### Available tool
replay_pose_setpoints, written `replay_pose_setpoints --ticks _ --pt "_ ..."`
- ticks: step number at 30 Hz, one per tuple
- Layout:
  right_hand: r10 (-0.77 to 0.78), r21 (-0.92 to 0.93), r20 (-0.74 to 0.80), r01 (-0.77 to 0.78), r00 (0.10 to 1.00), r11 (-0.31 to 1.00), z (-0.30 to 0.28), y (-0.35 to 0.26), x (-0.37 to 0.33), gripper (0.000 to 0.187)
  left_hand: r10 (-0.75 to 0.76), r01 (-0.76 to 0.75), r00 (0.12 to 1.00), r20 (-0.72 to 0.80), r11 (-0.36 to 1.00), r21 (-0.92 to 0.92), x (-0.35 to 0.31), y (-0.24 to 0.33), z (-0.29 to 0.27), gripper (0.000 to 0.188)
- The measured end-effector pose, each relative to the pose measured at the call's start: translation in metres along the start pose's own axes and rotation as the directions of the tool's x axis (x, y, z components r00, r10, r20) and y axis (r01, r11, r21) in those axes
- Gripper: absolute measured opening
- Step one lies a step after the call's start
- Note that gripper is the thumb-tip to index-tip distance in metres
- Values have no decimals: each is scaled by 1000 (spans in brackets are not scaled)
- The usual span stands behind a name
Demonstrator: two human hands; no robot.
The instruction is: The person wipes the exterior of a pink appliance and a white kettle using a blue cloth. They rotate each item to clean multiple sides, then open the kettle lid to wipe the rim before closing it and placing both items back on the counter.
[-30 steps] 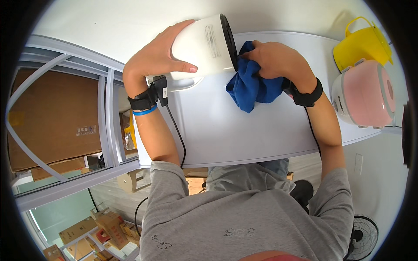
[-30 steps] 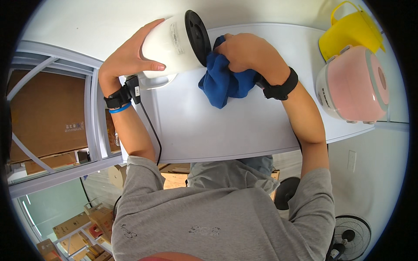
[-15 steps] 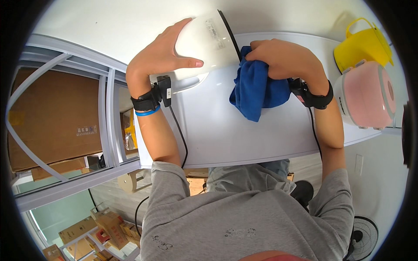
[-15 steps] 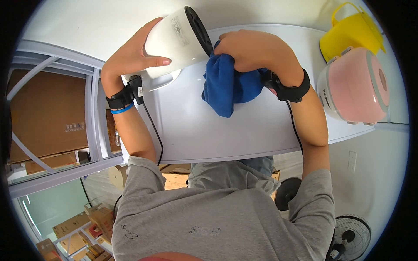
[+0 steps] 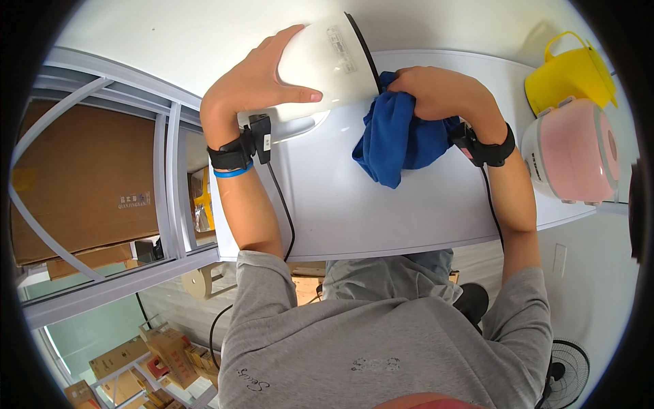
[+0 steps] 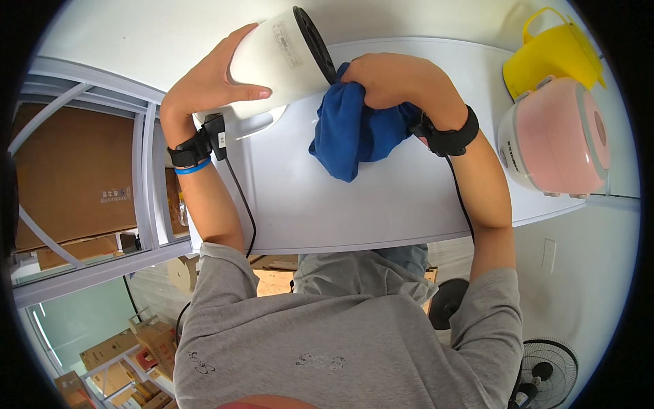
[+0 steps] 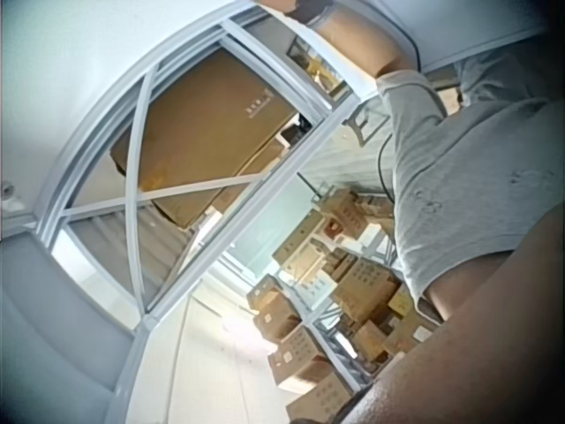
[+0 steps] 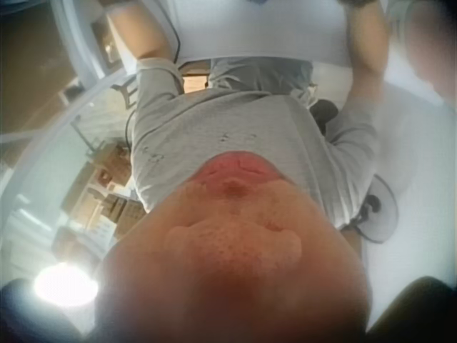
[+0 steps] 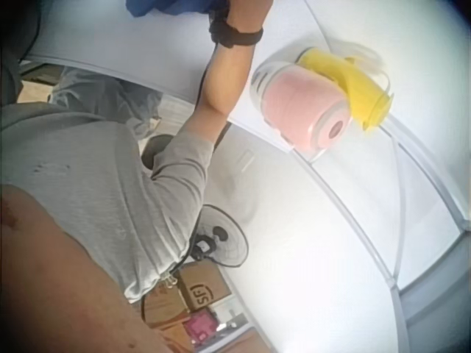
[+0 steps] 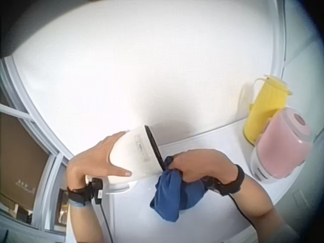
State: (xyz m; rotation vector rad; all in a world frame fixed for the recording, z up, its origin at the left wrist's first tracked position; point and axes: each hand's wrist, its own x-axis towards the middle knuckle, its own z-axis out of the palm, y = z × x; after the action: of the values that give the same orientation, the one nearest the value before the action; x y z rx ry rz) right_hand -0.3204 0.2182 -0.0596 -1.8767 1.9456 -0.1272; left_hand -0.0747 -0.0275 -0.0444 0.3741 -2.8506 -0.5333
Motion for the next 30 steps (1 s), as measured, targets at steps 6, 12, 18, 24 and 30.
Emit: replay_pose_setpoints --ticks 6,12,18,24,30 --pt "48 -54 -38 -50 998 997 3 1 0 61 7 -5 1000 30 996 -90 -1 0 -5 134" --pt "121 -72 -124 -130 985 989 9 1 5 72 109 -88 989 104 977 -193 -5 11 -17 134" --pt "66 -147 -413 -138 908 980 21 26 7 64 105 -72 985 140 973 -219 -8 7 -19 133" --pt "15 -451 -667 -420 745 788 20 60 -3 57 111 -110 992 67 994 -28 -10 12 -11 123" --pt "20 -190 -410 -107 912 976 -12 29 -23 85 -58 57 997 44 998 16 -12 28 -3 112"
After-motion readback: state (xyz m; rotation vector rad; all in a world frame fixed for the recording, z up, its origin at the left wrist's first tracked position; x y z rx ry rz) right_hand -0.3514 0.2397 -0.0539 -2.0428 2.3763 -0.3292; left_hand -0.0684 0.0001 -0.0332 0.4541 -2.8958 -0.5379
